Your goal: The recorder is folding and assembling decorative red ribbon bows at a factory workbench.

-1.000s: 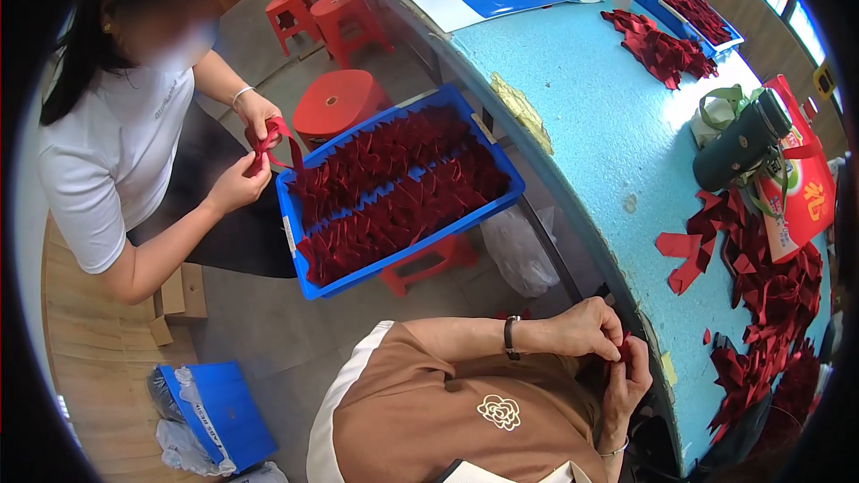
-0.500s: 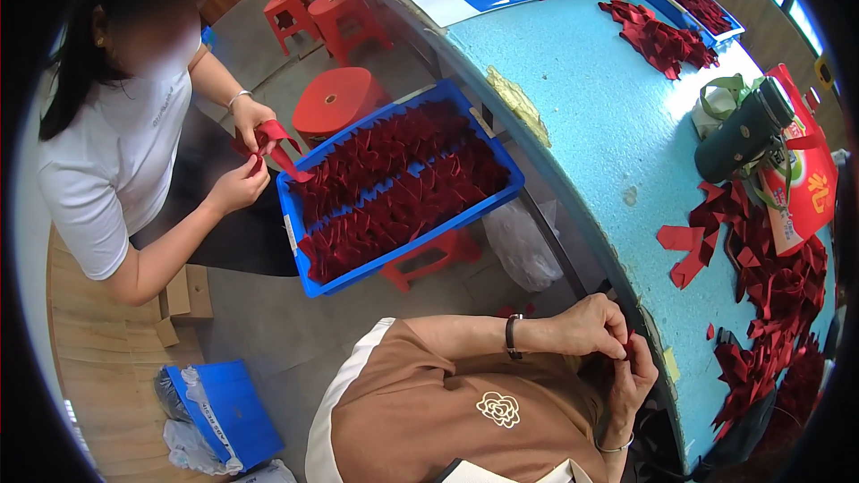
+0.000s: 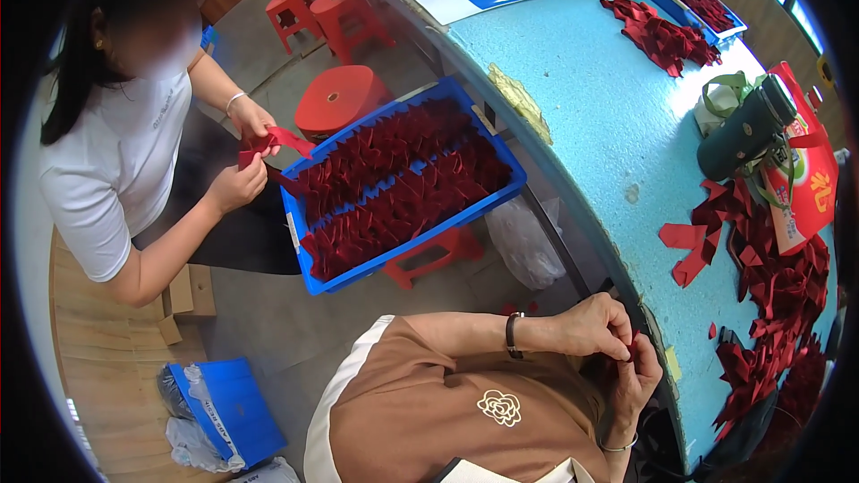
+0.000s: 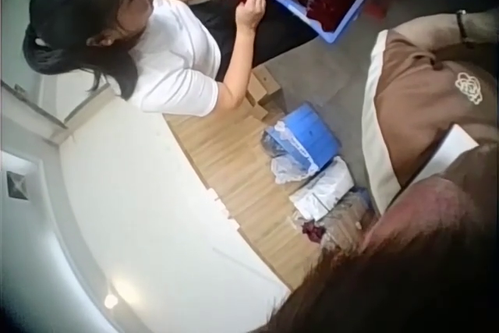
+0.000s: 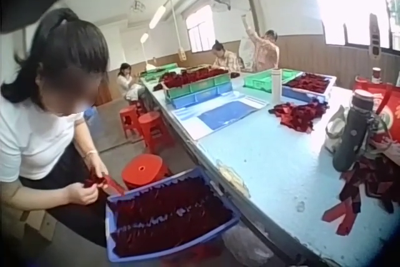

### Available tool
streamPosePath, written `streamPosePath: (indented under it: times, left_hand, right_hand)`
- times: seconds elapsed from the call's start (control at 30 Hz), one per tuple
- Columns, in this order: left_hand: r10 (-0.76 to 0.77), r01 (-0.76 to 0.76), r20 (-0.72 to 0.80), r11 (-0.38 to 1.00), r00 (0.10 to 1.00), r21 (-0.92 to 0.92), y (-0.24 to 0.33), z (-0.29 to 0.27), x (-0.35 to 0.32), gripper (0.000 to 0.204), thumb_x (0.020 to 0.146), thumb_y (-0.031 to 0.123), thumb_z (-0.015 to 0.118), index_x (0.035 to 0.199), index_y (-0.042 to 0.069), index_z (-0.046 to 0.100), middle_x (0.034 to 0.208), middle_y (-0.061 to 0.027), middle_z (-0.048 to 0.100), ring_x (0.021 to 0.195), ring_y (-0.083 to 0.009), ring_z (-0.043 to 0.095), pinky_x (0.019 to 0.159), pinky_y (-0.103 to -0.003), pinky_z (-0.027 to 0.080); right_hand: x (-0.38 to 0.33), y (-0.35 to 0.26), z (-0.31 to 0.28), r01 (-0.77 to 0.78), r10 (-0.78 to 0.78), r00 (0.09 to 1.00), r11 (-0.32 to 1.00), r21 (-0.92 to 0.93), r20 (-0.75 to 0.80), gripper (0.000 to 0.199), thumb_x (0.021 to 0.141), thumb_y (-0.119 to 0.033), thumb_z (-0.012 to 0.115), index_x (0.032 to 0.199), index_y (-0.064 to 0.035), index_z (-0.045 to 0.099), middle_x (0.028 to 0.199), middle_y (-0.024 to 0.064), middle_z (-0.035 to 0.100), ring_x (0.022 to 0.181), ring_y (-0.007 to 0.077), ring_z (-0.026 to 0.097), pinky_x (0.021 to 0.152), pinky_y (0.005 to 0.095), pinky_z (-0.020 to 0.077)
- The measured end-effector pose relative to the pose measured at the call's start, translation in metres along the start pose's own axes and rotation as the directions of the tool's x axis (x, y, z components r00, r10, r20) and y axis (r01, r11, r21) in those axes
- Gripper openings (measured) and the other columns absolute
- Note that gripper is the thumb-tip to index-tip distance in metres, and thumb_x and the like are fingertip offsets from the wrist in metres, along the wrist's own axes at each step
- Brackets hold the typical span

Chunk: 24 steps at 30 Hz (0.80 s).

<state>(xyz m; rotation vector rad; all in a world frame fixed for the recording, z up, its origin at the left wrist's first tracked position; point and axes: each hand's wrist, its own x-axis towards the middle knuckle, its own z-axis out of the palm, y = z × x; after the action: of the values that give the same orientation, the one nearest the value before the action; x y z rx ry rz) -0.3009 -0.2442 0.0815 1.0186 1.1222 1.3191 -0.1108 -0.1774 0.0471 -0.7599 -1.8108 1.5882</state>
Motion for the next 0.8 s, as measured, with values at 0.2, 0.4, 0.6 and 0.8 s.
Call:
streamPosePath:
  times: [0.2,0.4,0.6,0.8]
  left_hand:
    - [0.062,-0.061,-0.015,0.995,0.998,0.075,0.002,-0.002,-0.001,0.015,0.07,0.01,0.074,0.073,-0.002,0.066,0.078,-0.0076,0.057,0.07,-0.0141,0.058,0.061,-0.026,0.046]
    - [-0.017,0.018,-0.03,0.999,0.999,0.036,-0.002,0.017,-0.003,0.017,0.07,0.012,0.074,0.072,-0.002,0.066,0.079,-0.0074,0.057,0.07,-0.0145,0.058,0.061,-0.027,0.046]
    - [-0.006,0.005,0.038,1.0,0.999,0.022,0.013,0.011,0.035,0.014,0.075,0.012,0.073,0.082,0.0,0.07,0.078,-0.0081,0.061,0.069,-0.0133,0.06,0.06,-0.026,0.047]
    - [-0.031,0.038,-0.059,0.991,0.998,0.125,-0.043,0.065,0.114,0.01,0.072,-0.001,0.073,0.08,-0.002,0.068,0.081,-0.0046,0.061,0.075,-0.0106,0.059,0.067,-0.023,0.048]
  right_hand:
    - [0.002,-0.006,0.009,-0.125,0.121,0.992,0.964,0.235,0.032,0.031,0.087,-0.011,0.065,0.113,0.0053,0.056,0.094,0.0037,0.061,0.08,0.0095,0.056,0.073,0.0198,0.0449]
    - [-0.004,-0.015,0.002,-0.042,0.048,0.997,0.993,0.108,-0.056,0.018,0.087,-0.006,0.064,0.101,0.0038,0.058,0.081,-0.0019,0.056,0.068,0.0047,0.049,0.058,0.0166,0.039]
    - [0.017,-0.027,-0.02,-0.233,0.231,0.972,0.971,-0.048,-0.046,0.023,0.086,-0.002,0.053,0.108,0.0057,0.058,0.087,0.0034,0.062,0.071,0.0088,0.056,0.062,0.021,0.0451]
    - [0.057,0.021,-0.106,-0.08,0.08,0.997,0.996,-0.031,0.008,0.024,0.084,0.001,0.048,0.106,0.003,0.059,0.09,0.0063,0.061,0.073,0.0104,0.056,0.062,0.0243,0.0466]
